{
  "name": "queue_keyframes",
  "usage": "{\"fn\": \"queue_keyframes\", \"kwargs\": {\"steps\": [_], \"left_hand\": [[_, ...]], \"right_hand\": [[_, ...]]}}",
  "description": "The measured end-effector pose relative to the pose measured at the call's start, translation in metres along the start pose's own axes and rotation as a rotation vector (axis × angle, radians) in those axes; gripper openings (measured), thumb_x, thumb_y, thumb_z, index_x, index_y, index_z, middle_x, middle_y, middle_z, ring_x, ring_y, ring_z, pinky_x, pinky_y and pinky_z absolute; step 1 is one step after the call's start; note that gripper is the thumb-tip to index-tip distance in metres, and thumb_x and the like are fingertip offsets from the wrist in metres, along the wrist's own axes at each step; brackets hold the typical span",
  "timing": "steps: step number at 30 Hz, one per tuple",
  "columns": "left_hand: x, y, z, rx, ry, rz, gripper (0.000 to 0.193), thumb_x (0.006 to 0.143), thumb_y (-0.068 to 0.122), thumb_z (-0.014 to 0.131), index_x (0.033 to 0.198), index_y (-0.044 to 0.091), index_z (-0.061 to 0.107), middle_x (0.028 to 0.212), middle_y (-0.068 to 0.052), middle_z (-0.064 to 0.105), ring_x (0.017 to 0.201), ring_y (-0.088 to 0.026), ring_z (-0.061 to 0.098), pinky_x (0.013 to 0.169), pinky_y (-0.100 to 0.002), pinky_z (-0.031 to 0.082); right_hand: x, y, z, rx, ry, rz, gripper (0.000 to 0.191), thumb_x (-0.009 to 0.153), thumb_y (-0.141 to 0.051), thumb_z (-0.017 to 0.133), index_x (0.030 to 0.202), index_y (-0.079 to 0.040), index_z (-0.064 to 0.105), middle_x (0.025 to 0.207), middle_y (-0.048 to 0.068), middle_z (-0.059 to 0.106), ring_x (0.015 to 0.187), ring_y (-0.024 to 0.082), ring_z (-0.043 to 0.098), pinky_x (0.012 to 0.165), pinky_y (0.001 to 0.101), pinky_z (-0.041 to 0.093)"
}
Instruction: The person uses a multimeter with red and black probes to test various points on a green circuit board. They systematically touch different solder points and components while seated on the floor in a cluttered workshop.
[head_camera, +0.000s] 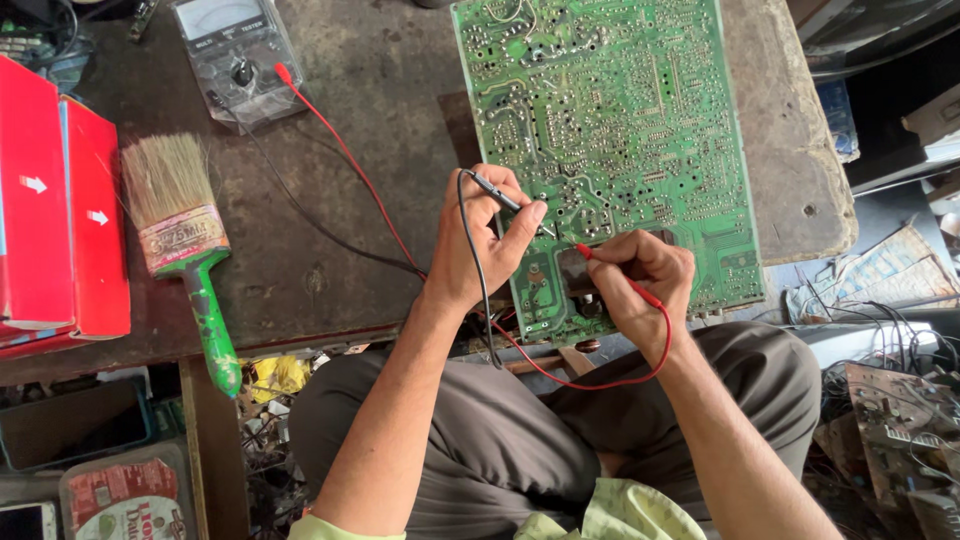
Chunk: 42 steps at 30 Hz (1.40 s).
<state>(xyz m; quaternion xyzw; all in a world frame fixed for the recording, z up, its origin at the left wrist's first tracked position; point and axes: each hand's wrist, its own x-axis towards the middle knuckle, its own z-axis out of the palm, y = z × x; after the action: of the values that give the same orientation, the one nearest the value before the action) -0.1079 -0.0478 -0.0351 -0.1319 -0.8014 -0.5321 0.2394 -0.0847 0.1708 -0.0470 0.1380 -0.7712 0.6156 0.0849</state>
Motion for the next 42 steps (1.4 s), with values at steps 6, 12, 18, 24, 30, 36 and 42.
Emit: {"fn": "queue_keyframes", "kwargs": {"steps": [6, 12, 18, 24, 30, 36, 42], "left_hand": [[0.000, 0.000, 0.000, -0.005, -0.001, 0.003, 0.018, 0.092, 0.020, 0.079, 0.088, 0.003, 0.072, 0.103, -0.008, 0.067, 0.104, -0.025, 0.060, 0.092, -0.039, 0.050], [-0.001, 0.000, 0.000, -0.014, -0.004, 0.005, 0.018, 0.092, 0.019, 0.078, 0.087, 0.003, 0.072, 0.102, -0.007, 0.066, 0.103, -0.025, 0.059, 0.092, -0.039, 0.050], [-0.001, -0.002, 0.001, -0.009, 0.000, -0.002, 0.019, 0.093, 0.020, 0.079, 0.087, 0.004, 0.072, 0.102, -0.007, 0.066, 0.103, -0.025, 0.061, 0.091, -0.039, 0.051], [0.001, 0.002, 0.002, -0.035, 0.032, -0.038, 0.022, 0.093, 0.023, 0.079, 0.085, 0.004, 0.072, 0.101, -0.007, 0.067, 0.102, -0.025, 0.063, 0.089, -0.040, 0.051], [-0.001, 0.015, 0.013, 0.066, 0.106, -0.043, 0.024, 0.093, 0.026, 0.081, 0.085, 0.004, 0.074, 0.104, -0.007, 0.063, 0.104, -0.026, 0.057, 0.091, -0.040, 0.048], [-0.002, 0.017, 0.012, 0.083, 0.082, -0.040, 0.022, 0.093, 0.024, 0.080, 0.087, 0.004, 0.074, 0.106, -0.007, 0.061, 0.104, -0.026, 0.053, 0.091, -0.039, 0.047], [-0.001, 0.015, 0.011, 0.103, 0.073, -0.023, 0.018, 0.090, 0.021, 0.081, 0.086, 0.005, 0.074, 0.103, -0.007, 0.062, 0.102, -0.026, 0.054, 0.090, -0.039, 0.048]], "right_hand": [[0.000, 0.001, 0.000, -0.020, 0.005, 0.011, 0.006, 0.086, 0.009, 0.068, 0.084, 0.003, 0.067, 0.085, 0.007, 0.073, 0.072, 0.005, 0.062, 0.061, 0.0218, 0.048], [0.001, 0.000, 0.000, -0.015, 0.001, 0.009, 0.005, 0.085, 0.008, 0.068, 0.084, 0.003, 0.066, 0.084, 0.007, 0.073, 0.072, 0.005, 0.063, 0.061, 0.0213, 0.049], [0.002, 0.001, 0.000, -0.036, 0.001, -0.004, 0.006, 0.085, 0.008, 0.068, 0.083, 0.003, 0.065, 0.083, 0.007, 0.073, 0.071, 0.006, 0.063, 0.062, 0.0217, 0.049], [-0.004, -0.002, -0.003, -0.050, -0.013, -0.080, 0.007, 0.081, 0.009, 0.065, 0.081, 0.002, 0.063, 0.079, 0.006, 0.070, 0.069, 0.007, 0.062, 0.061, 0.0232, 0.048], [-0.005, -0.005, -0.003, -0.047, -0.050, -0.085, 0.007, 0.080, 0.008, 0.065, 0.080, 0.002, 0.062, 0.078, 0.005, 0.069, 0.064, 0.006, 0.058, 0.058, 0.0234, 0.046], [-0.004, -0.007, 0.000, -0.058, -0.031, -0.091, 0.008, 0.081, 0.009, 0.065, 0.083, 0.002, 0.064, 0.080, 0.005, 0.070, 0.066, 0.005, 0.060, 0.058, 0.0220, 0.047], [-0.004, -0.007, 0.002, -0.093, -0.020, -0.090, 0.008, 0.084, 0.008, 0.068, 0.086, 0.001, 0.067, 0.081, 0.005, 0.072, 0.067, 0.004, 0.061, 0.058, 0.0220, 0.048]]}}
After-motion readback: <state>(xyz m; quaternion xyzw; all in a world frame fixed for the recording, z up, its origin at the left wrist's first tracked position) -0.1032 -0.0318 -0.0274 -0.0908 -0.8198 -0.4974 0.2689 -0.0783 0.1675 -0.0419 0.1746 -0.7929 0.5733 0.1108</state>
